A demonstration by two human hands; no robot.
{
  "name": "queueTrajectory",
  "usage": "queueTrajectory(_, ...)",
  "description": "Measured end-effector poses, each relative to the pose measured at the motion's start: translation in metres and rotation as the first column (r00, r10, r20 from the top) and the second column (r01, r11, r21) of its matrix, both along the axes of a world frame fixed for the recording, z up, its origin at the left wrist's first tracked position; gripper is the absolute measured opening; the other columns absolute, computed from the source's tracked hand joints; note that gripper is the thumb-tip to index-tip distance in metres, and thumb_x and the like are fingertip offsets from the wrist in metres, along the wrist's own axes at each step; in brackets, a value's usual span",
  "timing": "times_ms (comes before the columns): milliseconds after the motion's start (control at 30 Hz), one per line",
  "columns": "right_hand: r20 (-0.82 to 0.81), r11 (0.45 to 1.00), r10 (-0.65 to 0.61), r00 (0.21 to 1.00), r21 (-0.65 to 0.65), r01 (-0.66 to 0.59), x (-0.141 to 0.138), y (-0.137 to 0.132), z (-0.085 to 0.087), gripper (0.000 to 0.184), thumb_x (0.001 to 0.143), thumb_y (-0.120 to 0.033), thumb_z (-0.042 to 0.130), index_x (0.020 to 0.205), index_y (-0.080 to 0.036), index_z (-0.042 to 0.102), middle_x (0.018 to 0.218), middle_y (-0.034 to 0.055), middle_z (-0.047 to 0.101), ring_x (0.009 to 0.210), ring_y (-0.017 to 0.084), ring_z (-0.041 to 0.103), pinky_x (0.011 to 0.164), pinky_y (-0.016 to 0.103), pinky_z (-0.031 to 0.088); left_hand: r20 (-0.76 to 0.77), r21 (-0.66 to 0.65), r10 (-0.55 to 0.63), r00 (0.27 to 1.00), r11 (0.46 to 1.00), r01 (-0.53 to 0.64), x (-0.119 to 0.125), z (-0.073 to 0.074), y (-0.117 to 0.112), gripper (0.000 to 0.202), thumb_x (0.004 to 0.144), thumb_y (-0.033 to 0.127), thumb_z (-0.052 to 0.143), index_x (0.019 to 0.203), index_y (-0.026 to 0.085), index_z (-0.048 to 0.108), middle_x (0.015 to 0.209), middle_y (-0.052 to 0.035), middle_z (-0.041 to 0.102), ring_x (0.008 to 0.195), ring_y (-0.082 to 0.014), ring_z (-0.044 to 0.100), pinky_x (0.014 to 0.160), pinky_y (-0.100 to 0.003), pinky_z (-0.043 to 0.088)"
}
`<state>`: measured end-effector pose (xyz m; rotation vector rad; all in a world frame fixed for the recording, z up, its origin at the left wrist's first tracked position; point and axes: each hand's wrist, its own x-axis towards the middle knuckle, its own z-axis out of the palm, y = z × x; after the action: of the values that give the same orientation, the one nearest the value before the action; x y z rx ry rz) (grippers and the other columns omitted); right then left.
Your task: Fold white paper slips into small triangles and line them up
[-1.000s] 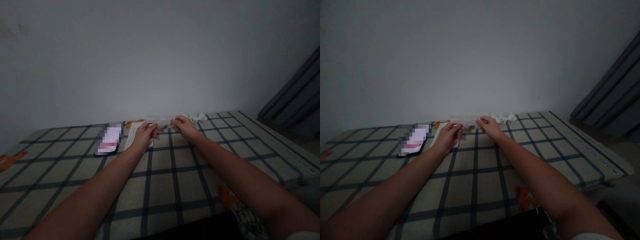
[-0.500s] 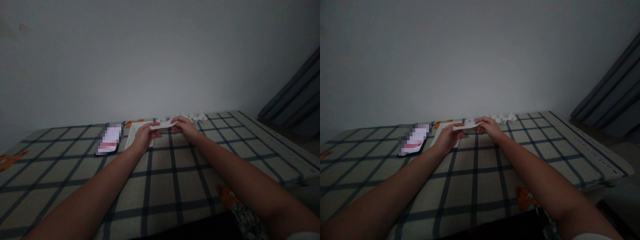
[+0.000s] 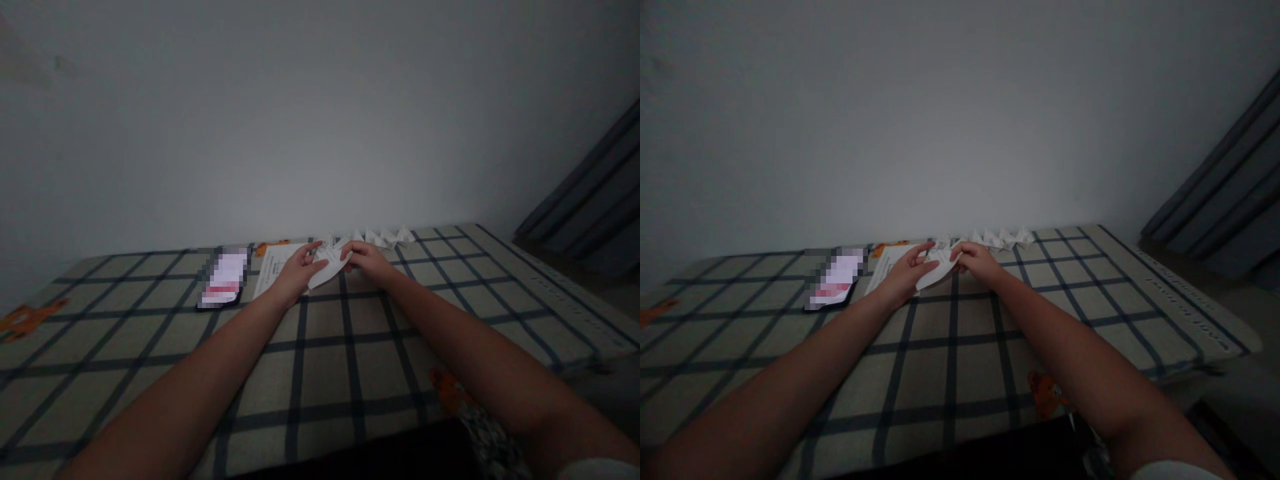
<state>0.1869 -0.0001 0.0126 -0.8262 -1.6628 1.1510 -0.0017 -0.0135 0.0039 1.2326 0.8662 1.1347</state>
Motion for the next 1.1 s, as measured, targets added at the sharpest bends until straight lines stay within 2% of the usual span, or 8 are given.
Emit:
queueTrajectory(333,0.042,0.999,0.04,0.998,0.031,-0.041,-0.001,-0.008,0.0,0.014,0.072,-0.028,0.056,0.081,-0.017,0.057,0.074,0.0002,0.058,0.063,0.011,0.055,0.059,0.023,0.044,-0.003,0.011,-0.043,0.999,0.999,0.043,-0.003,-0.001,-0.001,0.065,0.066,0.02,0.068,0.126,0.021,0.044,0.093,-0.007,0.067,0.068,-0.0149,0.064,0.059,-0.025,0.048)
queueTrajectory(433,0.147,0.978,0.041,0.988,0.197,-0.07,0.002,-0.012,0.006,0.014,0.073,-0.028,0.058,0.083,-0.018,0.059,0.088,0.0038,0.058,0.076,0.014,0.056,0.067,0.026,0.045,-0.028,0.007,-0.039,0.999,0.999,0.039,-0.003,0.001,-0.003,0.058,0.066,0.023,0.068,0.121,0.019,0.049,0.089,-0.0057,0.066,0.064,-0.0135,0.062,0.058,-0.024,0.046)
queueTrajectory(600,0.431,0.868,0.041,0.901,0.431,-0.246,0.014,-0.01,0.009,0.014,0.076,-0.027,0.06,0.088,-0.02,0.065,0.09,0.0058,0.059,0.089,0.017,0.052,0.081,0.032,0.041,-0.129,0.054,-0.007,0.992,0.998,0.014,-0.002,0.005,-0.007,0.054,0.067,0.028,0.067,0.118,0.02,0.052,0.084,-0.0033,0.065,0.06,-0.0118,0.058,0.054,-0.022,0.043)
queueTrajectory(667,0.456,0.854,0.058,0.888,0.438,-0.281,0.018,-0.008,0.004,0.016,0.077,-0.029,0.06,0.09,-0.021,0.067,0.091,0.0058,0.061,0.089,0.017,0.053,0.082,0.033,0.041,-0.211,0.121,0.022,0.977,0.993,0.004,-0.001,0.005,-0.008,0.054,0.067,0.029,0.068,0.118,0.021,0.053,0.067,0.002,0.059,0.051,-0.0093,0.052,0.048,-0.019,0.037)
queueTrajectory(767,0.441,0.889,0.044,0.897,0.392,-0.236,0.021,-0.006,-0.006,0.021,0.078,-0.033,0.059,0.095,-0.023,0.068,0.091,0.0045,0.063,0.081,0.015,0.054,0.074,0.029,0.042,-0.256,0.218,0.098,0.962,0.975,-0.041,0.004,0.003,-0.01,0.049,0.067,0.03,0.068,0.114,0.02,0.057,0.055,0.0052,0.051,0.046,-0.009,0.046,0.045,-0.019,0.032)
queueTrajectory(933,0.421,0.935,-0.079,0.903,0.346,-0.079,0.023,-0.008,-0.009,0.024,0.079,-0.036,0.058,0.095,-0.023,0.07,0.077,0.0031,0.066,0.07,0.013,0.055,0.064,0.025,0.041,-0.174,0.165,0.092,0.98,0.984,-0.063,0.005,0.008,-0.018,0.044,0.074,0.037,0.061,0.113,0.019,0.055,0.075,-0.0024,0.063,0.061,-0.0134,0.057,0.053,-0.021,0.041)
queueTrajectory(1033,0.344,0.972,-0.088,0.935,0.235,0.005,0.022,-0.01,-0.005,0.025,0.078,-0.037,0.058,0.093,-0.022,0.071,0.074,0.0025,0.068,0.068,0.013,0.058,0.063,0.024,0.043,-0.153,0.146,0.004,0.988,0.989,0.018,-0.004,0.014,-0.025,0.048,0.075,0.039,0.059,0.119,0.021,0.051,0.09,-0.0057,0.065,0.072,-0.0156,0.06,0.061,-0.024,0.046)
queueTrajectory(1100,0.303,0.984,-0.099,0.948,0.174,0.047,0.021,-0.011,-0.004,0.026,0.078,-0.039,0.058,0.091,-0.021,0.071,0.072,0.0021,0.067,0.065,0.012,0.059,0.061,0.024,0.044,-0.239,0.204,-0.048,0.97,0.974,0.098,-0.011,0.016,-0.028,0.06,0.067,0.034,0.068,0.122,0.022,0.049,0.105,-0.0089,0.063,0.083,-0.019,0.061,0.067,-0.027,0.047)
